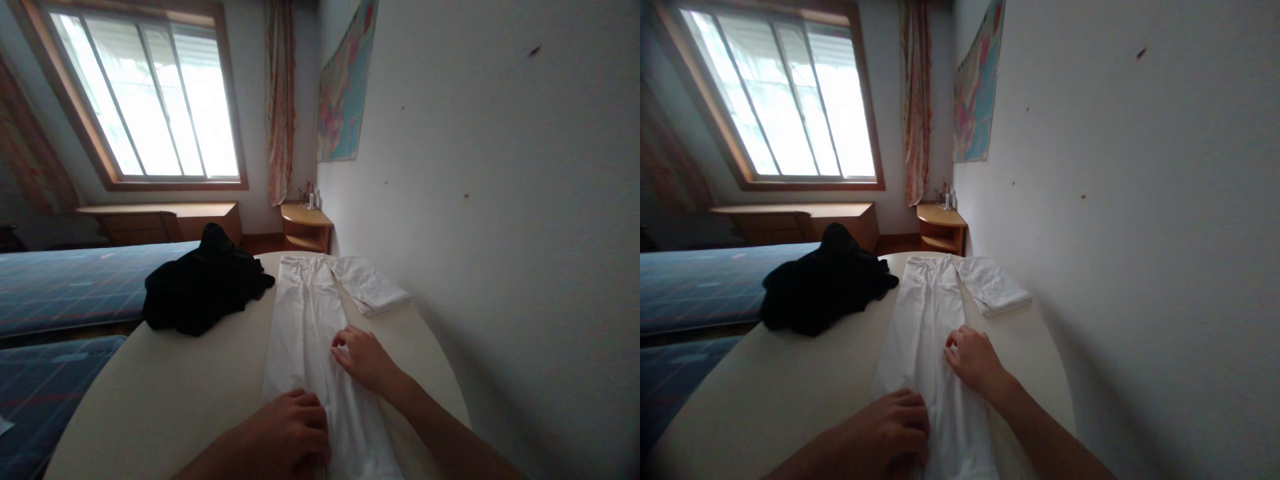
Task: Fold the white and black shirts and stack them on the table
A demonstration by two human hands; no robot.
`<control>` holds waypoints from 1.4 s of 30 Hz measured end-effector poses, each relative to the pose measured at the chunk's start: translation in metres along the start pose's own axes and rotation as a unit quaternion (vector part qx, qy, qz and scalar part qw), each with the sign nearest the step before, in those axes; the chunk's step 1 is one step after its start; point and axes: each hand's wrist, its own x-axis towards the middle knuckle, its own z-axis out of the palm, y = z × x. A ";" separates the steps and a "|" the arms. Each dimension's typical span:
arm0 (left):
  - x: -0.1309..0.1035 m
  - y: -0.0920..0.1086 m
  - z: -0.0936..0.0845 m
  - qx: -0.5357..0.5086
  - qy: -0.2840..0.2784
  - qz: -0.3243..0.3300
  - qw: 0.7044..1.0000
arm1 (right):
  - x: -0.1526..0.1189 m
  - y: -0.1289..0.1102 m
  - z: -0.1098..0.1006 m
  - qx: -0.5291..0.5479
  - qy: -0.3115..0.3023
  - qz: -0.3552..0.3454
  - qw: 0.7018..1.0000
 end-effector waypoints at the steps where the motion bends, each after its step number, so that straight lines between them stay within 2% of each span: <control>1: 0.000 0.000 -0.001 0.002 -0.004 0.006 1.000 | 0.004 -0.004 0.002 0.005 -0.007 -0.011 1.000; 7: -0.001 0.005 -0.010 -0.012 -0.022 0.023 0.999 | 0.023 -0.028 0.017 0.017 -0.013 -0.049 0.999; 13: 0.004 0.009 -0.011 -0.020 -0.020 0.043 0.999 | 0.027 -0.037 0.044 0.096 0.060 0.006 0.994; 17: 0.005 0.009 -0.008 -0.012 -0.030 0.050 0.998 | 0.031 -0.037 0.055 0.135 0.064 0.037 0.988; 21: 0.004 0.008 -0.009 -0.023 -0.030 0.047 0.998 | 0.035 -0.035 0.053 0.162 0.056 0.057 0.983; 24: 0.003 0.007 -0.010 -0.024 -0.026 0.036 0.999 | 0.036 -0.032 0.049 0.173 0.081 0.063 0.980; 35: 0.002 0.006 -0.006 -0.064 0.003 0.037 0.997 | 0.035 -0.021 0.053 0.129 0.116 0.034 0.984; 42: 0.001 0.006 -0.008 -0.057 0.009 0.039 0.998 | 0.032 -0.017 0.055 0.111 0.095 0.021 0.989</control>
